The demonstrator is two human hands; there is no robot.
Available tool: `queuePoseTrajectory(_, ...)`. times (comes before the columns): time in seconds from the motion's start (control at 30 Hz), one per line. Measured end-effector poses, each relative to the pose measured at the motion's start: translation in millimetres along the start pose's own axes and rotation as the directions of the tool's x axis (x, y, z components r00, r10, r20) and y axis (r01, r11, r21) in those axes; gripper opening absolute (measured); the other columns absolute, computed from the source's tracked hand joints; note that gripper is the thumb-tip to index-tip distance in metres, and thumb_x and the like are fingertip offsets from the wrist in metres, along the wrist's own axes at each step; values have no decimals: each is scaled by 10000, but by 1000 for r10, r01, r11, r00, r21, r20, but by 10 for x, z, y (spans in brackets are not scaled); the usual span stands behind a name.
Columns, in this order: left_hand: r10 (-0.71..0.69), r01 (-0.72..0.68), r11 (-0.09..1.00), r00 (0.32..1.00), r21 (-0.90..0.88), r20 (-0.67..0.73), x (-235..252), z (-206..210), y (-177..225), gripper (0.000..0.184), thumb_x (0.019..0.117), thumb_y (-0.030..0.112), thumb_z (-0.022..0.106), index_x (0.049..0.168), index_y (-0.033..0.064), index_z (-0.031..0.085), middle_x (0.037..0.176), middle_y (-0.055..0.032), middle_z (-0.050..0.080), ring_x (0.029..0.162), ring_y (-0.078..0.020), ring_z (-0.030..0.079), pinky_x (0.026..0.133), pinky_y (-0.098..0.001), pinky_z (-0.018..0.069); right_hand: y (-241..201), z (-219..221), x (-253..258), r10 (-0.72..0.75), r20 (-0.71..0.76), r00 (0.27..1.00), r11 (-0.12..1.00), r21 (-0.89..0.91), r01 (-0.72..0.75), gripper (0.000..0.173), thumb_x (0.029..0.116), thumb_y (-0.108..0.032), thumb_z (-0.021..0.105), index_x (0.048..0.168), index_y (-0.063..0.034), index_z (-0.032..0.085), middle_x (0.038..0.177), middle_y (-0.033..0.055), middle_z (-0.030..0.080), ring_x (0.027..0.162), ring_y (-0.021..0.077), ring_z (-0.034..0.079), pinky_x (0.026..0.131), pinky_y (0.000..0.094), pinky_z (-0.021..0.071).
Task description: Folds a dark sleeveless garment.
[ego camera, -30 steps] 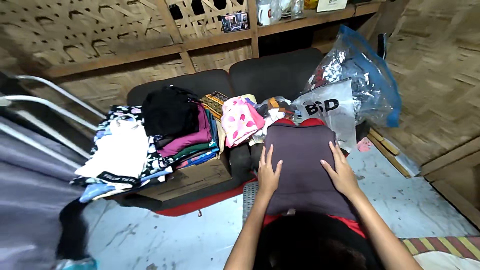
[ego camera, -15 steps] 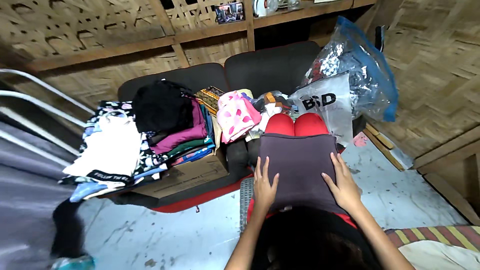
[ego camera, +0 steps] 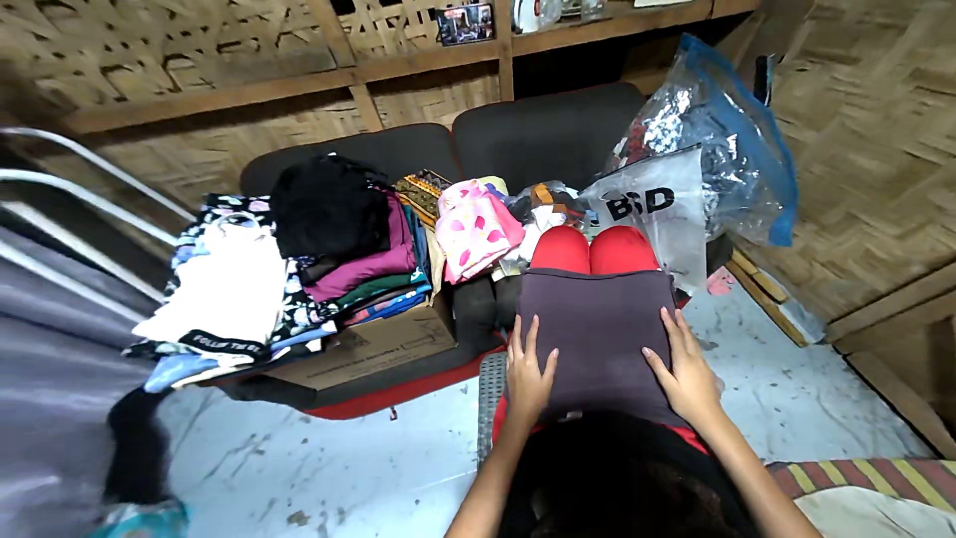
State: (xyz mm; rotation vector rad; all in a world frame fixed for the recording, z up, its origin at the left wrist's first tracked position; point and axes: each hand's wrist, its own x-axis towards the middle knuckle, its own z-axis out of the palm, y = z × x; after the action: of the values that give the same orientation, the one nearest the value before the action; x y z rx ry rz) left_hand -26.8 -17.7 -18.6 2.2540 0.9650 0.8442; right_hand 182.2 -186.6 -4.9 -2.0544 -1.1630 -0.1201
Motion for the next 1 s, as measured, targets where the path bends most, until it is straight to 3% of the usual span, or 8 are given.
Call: queuePoseTrajectory(1.0,18,-19,999,999,-27,-30,1,25,-30,619,1012,405,530,1562,137,434,1654,-200,282,1456,-387,400,1120,-543,414,16,13,-2,25,-16,1000,999,41,-24,739,1017,-515,410,1579,-38,361,1626,229,333,1484,397,367,1173,553,353)
